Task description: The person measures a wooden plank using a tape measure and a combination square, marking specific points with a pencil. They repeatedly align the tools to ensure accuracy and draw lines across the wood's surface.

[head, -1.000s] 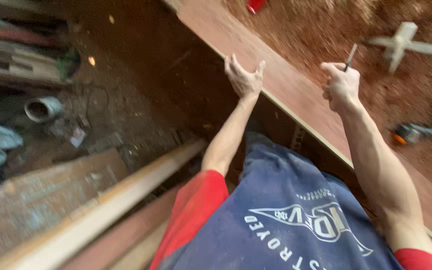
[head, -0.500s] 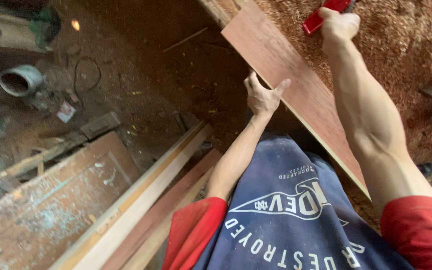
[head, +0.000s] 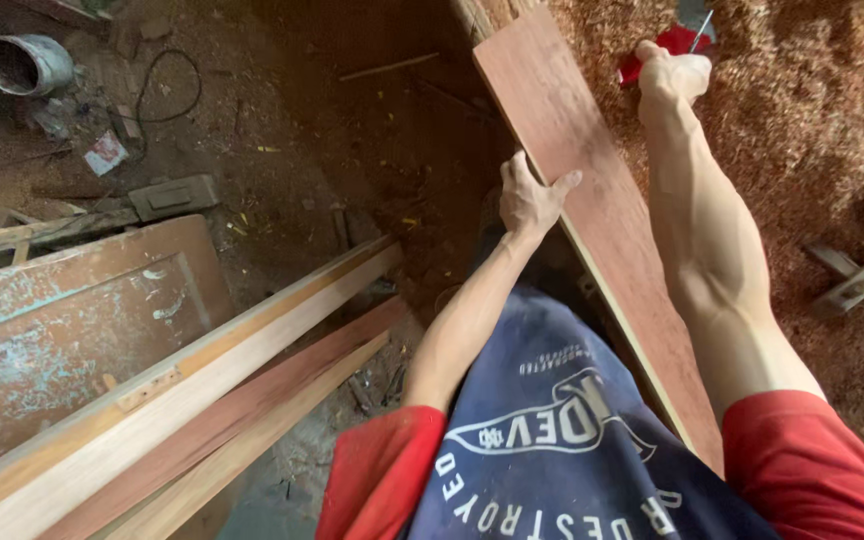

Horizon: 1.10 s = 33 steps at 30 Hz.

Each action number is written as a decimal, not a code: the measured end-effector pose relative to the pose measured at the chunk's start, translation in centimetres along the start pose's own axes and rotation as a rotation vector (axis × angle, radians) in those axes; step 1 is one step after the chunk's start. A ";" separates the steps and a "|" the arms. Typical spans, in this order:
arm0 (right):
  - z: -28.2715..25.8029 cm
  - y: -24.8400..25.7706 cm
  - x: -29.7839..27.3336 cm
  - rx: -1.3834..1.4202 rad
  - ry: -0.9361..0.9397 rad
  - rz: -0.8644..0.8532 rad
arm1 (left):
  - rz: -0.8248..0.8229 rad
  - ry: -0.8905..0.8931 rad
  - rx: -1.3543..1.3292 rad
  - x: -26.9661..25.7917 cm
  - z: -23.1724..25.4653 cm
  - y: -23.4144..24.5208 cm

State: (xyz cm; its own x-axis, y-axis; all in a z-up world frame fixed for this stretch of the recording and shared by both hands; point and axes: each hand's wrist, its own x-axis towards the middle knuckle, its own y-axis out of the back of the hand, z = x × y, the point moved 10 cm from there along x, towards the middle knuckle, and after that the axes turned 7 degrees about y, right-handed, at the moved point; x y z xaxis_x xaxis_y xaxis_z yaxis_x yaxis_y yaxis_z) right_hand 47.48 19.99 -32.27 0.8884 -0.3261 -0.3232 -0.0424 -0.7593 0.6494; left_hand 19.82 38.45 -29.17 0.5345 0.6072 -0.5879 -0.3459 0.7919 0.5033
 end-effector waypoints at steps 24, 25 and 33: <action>-5.3 14.2 -31.5 -0.158 1.164 -0.519 | -0.536 -0.143 -0.710 -13.0 5.3 -1.3; -5.8 13.9 -32.1 -0.103 1.151 -0.623 | -0.541 -0.183 -0.766 -12.6 4.5 -0.4; -0.3 10.0 -24.3 0.208 0.416 -0.864 | -0.294 0.061 -1.002 -2.9 -4.1 4.5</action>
State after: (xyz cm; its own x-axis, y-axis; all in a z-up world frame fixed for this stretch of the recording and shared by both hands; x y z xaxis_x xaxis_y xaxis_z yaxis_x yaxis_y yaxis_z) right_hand 25.57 20.53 -17.71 0.7400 0.5826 -0.3361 0.6538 -0.7405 0.1557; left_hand 13.52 40.48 -27.82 0.6711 0.3616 -0.6472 -0.7041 0.5840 -0.4040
